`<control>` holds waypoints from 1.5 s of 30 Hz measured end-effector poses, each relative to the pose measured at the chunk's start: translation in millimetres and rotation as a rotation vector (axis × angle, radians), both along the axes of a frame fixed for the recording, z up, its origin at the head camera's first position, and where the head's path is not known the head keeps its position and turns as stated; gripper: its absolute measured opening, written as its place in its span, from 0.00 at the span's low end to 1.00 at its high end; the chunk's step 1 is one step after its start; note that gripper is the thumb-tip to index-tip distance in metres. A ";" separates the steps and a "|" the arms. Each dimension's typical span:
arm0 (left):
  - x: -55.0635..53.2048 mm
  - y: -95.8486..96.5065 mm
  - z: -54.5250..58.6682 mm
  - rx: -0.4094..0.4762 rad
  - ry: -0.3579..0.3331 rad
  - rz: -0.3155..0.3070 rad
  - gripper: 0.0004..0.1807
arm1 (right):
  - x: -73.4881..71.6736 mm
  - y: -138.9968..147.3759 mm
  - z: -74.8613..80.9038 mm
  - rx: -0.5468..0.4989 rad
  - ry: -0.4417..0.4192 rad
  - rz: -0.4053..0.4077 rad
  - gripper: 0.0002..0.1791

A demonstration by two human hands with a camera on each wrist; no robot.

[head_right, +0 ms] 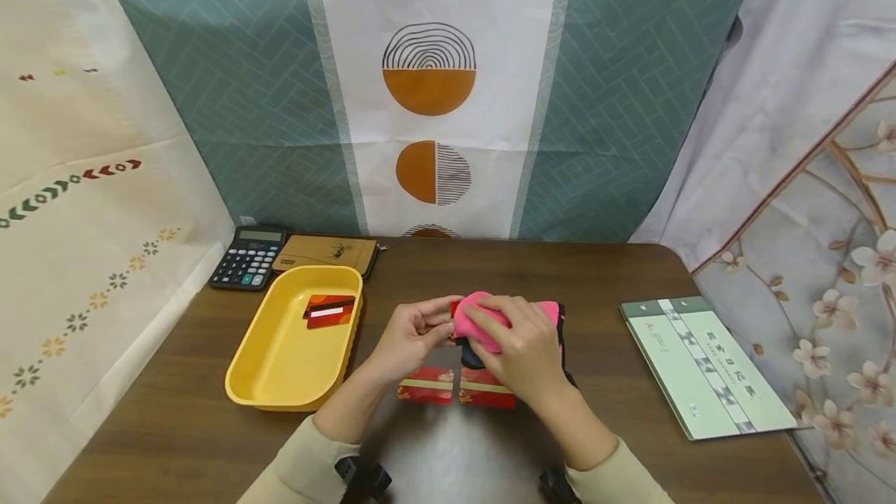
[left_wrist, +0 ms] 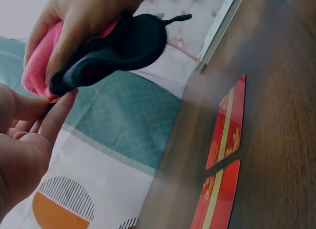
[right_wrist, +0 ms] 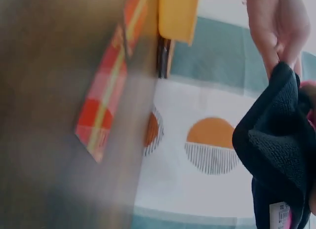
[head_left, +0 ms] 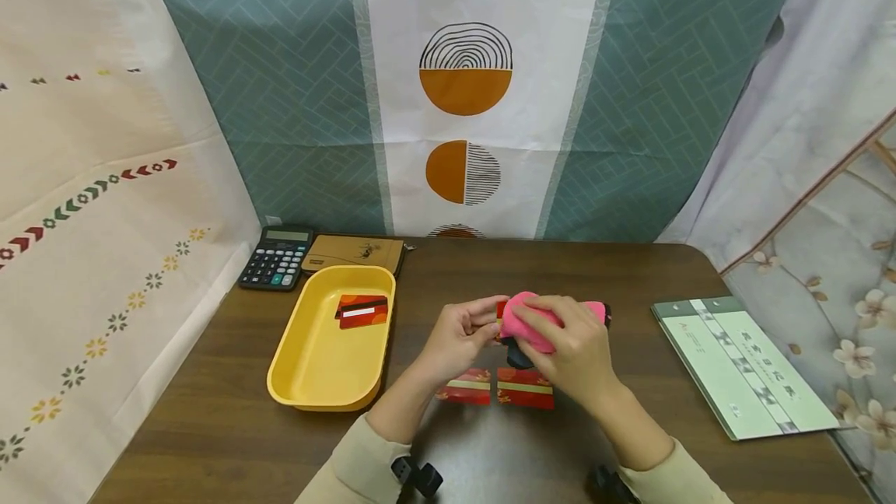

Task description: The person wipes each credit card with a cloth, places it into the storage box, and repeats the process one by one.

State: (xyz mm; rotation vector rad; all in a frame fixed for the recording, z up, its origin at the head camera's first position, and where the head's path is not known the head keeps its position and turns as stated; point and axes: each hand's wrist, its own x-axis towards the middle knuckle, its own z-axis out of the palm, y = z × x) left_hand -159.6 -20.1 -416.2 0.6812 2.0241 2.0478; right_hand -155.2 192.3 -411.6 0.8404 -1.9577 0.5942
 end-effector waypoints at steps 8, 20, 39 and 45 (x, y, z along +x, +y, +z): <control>-0.4 -17.4 3.7 0.015 0.041 0.010 0.22 | 0.6 9.1 2.4 -0.020 0.016 0.000 0.24; -1.5 -22.4 -5.7 0.225 -0.072 0.174 0.26 | 5.4 11.6 -7.6 0.008 -0.012 0.124 0.22; -3.7 -27.2 -7.4 0.080 0.038 0.305 0.13 | 0.7 24.0 -4.9 -0.348 -0.007 0.108 0.30; -5.5 -24.5 -10.7 0.135 -0.026 0.440 0.14 | -0.4 19.4 -10.0 -0.314 0.024 0.108 0.29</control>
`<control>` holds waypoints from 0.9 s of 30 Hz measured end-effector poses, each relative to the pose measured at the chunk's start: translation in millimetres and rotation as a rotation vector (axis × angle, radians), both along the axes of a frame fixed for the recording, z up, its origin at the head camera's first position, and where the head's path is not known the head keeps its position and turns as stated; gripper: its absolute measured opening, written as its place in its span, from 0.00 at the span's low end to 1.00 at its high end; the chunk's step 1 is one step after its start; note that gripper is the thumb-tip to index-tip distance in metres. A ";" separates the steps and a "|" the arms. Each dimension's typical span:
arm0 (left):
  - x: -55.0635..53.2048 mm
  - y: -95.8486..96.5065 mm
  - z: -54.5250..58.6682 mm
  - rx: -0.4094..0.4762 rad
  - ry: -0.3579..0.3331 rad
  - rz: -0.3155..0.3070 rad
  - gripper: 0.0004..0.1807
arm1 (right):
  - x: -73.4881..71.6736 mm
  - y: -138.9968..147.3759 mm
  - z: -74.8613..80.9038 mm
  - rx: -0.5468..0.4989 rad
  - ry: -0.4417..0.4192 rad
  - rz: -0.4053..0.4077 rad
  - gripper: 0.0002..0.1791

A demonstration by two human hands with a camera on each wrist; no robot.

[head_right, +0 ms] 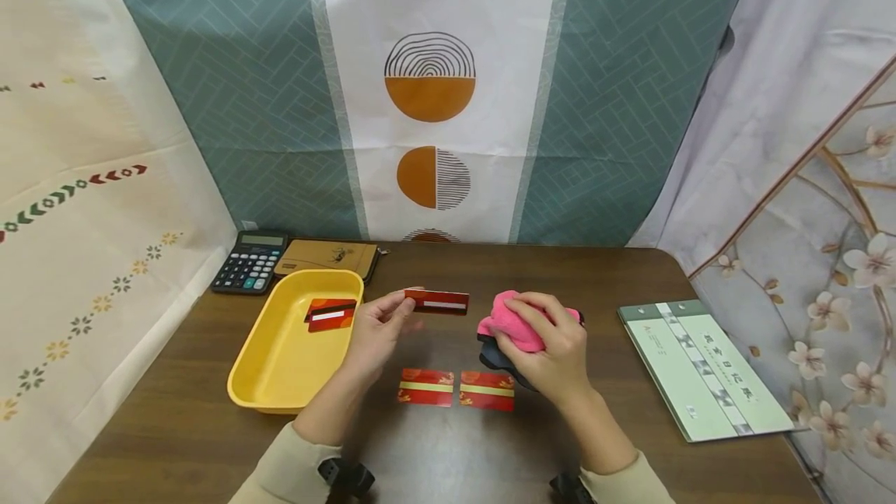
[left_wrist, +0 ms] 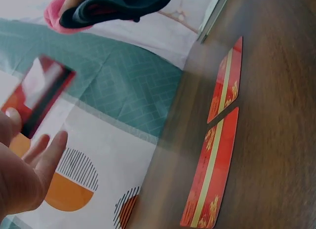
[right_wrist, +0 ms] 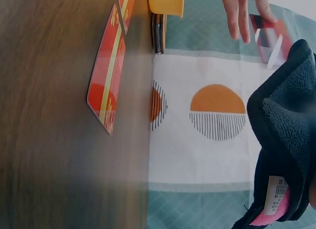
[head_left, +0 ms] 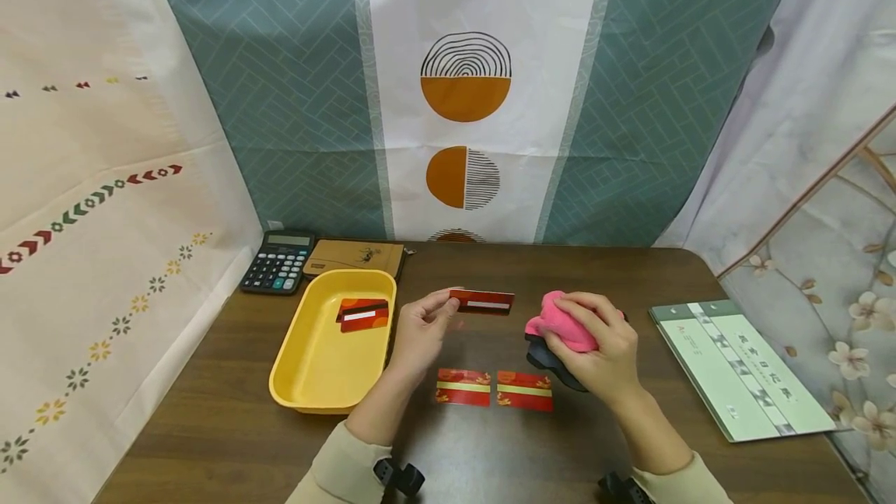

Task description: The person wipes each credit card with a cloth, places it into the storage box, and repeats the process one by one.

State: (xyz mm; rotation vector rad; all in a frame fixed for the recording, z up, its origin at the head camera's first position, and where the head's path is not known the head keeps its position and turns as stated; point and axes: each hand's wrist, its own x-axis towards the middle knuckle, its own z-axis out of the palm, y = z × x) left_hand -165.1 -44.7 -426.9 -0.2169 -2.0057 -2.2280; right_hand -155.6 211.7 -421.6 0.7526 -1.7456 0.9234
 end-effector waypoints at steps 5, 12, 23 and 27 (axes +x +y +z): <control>3.5 8.3 -1.6 0.057 -0.079 0.003 0.15 | 0.3 -7.1 0.9 0.060 0.003 -0.009 0.26; 9.8 17.2 -5.0 0.048 -0.150 -0.032 0.17 | 0.4 -19.0 1.8 0.197 -0.035 -0.027 0.23; 10.1 16.9 -1.5 0.075 -0.089 -0.090 0.20 | 1.9 -26.1 7.5 0.390 -0.093 -0.147 0.21; 10.0 18.5 -0.8 0.024 -0.037 -0.152 0.20 | 3.2 -33.3 10.4 0.459 -0.113 -0.177 0.27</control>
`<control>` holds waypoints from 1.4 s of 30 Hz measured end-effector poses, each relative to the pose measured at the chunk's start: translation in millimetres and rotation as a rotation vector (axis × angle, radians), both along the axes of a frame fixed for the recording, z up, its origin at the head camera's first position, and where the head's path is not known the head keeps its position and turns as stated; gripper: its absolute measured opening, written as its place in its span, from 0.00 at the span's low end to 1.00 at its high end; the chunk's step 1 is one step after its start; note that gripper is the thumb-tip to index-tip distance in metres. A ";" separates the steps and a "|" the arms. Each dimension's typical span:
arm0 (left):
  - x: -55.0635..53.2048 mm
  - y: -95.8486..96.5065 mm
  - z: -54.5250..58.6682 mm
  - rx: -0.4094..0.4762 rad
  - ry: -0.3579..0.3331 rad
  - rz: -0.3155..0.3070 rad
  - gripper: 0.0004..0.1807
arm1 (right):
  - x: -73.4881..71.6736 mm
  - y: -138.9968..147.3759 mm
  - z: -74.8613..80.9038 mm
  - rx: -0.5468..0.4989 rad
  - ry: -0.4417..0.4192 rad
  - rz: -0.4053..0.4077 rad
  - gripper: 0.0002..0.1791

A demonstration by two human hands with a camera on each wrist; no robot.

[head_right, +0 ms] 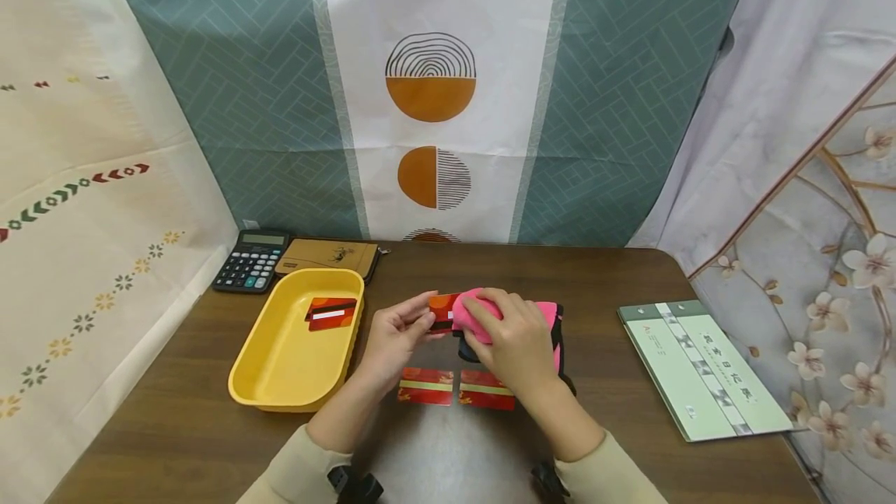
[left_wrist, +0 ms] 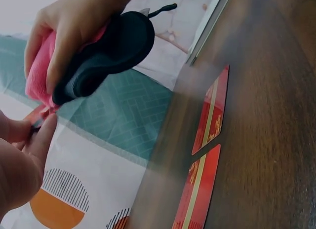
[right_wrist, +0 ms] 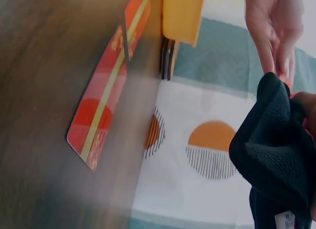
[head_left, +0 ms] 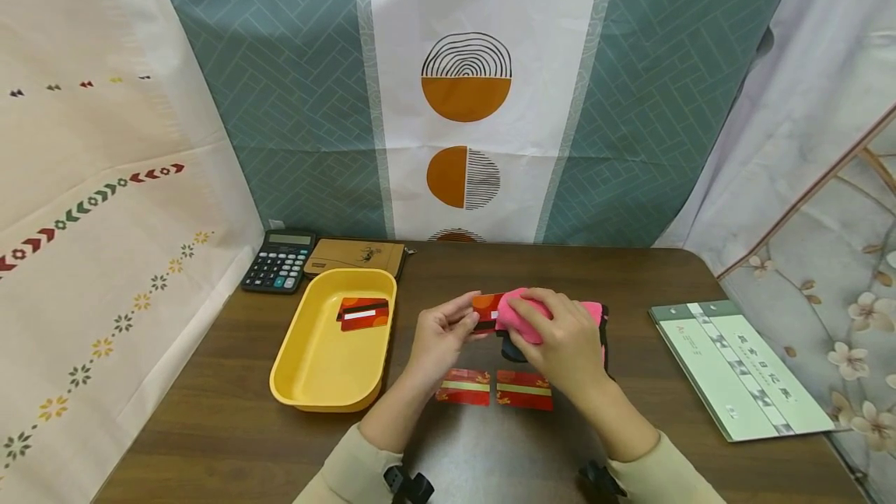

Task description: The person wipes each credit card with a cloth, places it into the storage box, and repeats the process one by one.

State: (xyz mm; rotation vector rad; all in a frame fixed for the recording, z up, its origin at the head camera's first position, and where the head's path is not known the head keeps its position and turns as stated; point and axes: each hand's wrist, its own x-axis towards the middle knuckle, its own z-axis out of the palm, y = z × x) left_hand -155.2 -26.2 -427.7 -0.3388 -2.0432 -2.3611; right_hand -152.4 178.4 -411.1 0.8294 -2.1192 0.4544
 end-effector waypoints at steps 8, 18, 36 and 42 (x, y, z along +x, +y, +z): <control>3.2 -3.5 1.3 -0.074 0.112 -0.083 0.20 | -0.8 -13.8 10.9 0.139 0.034 0.026 0.26; 5.5 -5.5 4.8 -0.051 0.099 -0.091 0.21 | 0.4 -17.2 18.8 0.154 0.008 0.009 0.26; 5.6 -0.9 7.9 -0.001 0.065 -0.017 0.20 | -1.5 2.2 12.9 0.075 -0.020 0.021 0.26; 6.6 -0.6 6.9 0.008 0.070 -0.037 0.21 | -8.4 14.9 15.3 -0.107 -0.013 -0.137 0.20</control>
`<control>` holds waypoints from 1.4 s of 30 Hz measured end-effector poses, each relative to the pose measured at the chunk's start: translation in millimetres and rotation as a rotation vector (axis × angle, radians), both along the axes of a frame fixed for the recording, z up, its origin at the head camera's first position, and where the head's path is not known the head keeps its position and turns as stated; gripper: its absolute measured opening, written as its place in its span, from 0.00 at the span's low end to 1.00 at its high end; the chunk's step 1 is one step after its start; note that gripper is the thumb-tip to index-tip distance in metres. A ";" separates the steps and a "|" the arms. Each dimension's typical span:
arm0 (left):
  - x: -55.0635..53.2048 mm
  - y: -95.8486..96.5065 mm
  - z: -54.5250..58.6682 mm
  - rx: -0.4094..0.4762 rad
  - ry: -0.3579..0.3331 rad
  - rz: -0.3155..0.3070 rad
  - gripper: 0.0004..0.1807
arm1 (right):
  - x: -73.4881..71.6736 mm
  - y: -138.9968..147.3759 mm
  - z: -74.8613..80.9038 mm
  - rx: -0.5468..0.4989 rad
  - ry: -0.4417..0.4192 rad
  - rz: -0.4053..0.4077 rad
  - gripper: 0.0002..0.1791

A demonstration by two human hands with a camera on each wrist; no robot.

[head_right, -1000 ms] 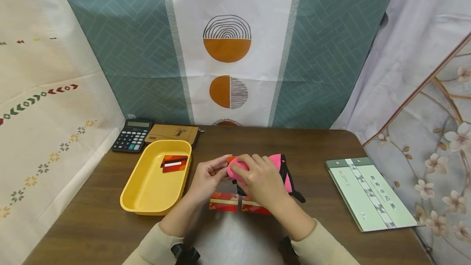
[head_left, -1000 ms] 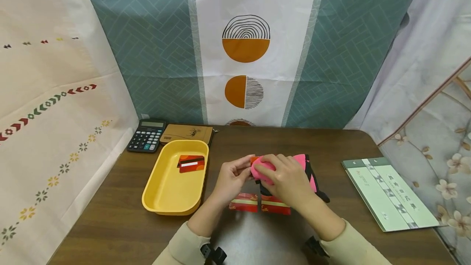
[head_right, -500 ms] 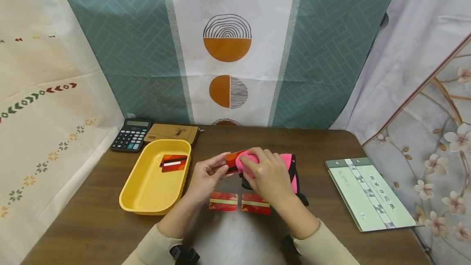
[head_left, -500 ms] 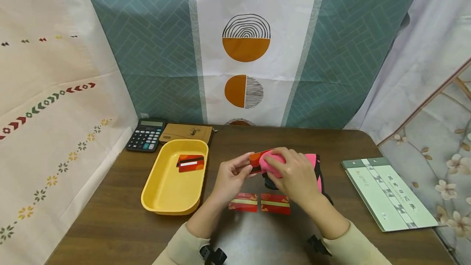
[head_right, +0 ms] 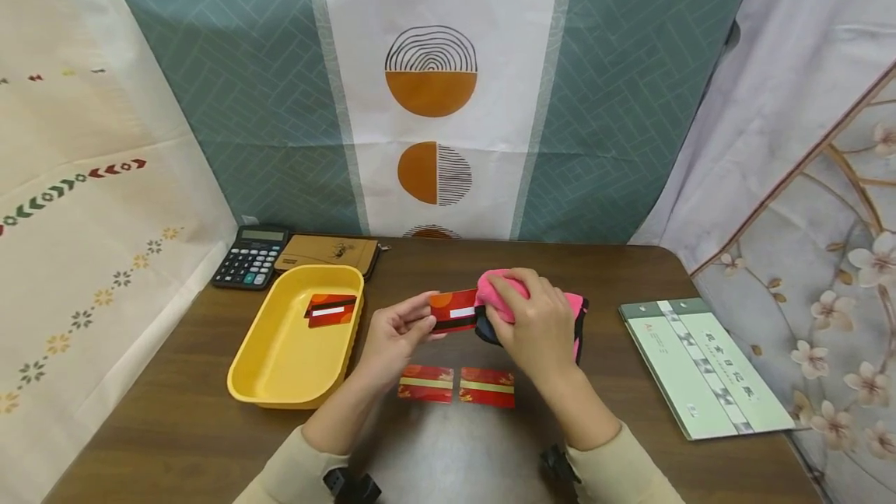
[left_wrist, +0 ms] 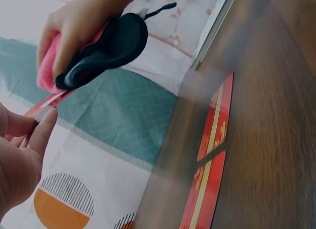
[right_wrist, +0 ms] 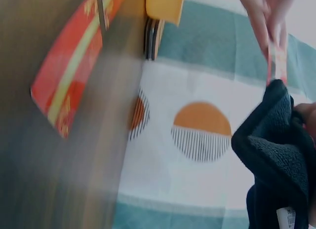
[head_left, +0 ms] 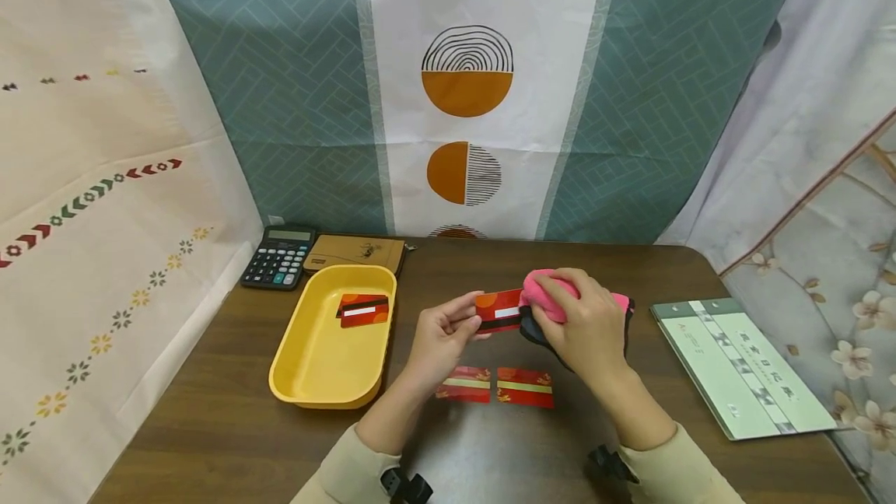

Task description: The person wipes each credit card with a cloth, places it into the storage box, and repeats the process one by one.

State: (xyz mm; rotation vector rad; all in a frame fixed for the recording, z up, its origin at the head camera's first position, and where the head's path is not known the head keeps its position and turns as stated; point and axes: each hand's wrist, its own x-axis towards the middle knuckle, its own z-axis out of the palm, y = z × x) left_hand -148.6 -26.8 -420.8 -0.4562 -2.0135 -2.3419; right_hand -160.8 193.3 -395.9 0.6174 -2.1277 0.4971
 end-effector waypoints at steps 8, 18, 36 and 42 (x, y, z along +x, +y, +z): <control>1.1 12.9 3.0 -0.051 0.018 -0.084 0.21 | -1.1 -19.9 -0.9 -0.056 0.170 0.131 0.15; 0.4 8.0 2.3 -0.076 0.030 -0.095 0.20 | -2.3 -19.2 -6.4 -0.020 0.230 0.171 0.20; 2.3 1.4 3.3 0.116 -0.055 0.007 0.22 | 2.7 -19.1 -21.1 -0.088 0.229 0.114 0.19; 3.0 -0.1 6.0 0.125 -0.086 0.008 0.22 | 6.6 -24.2 -27.9 -0.033 0.279 0.229 0.20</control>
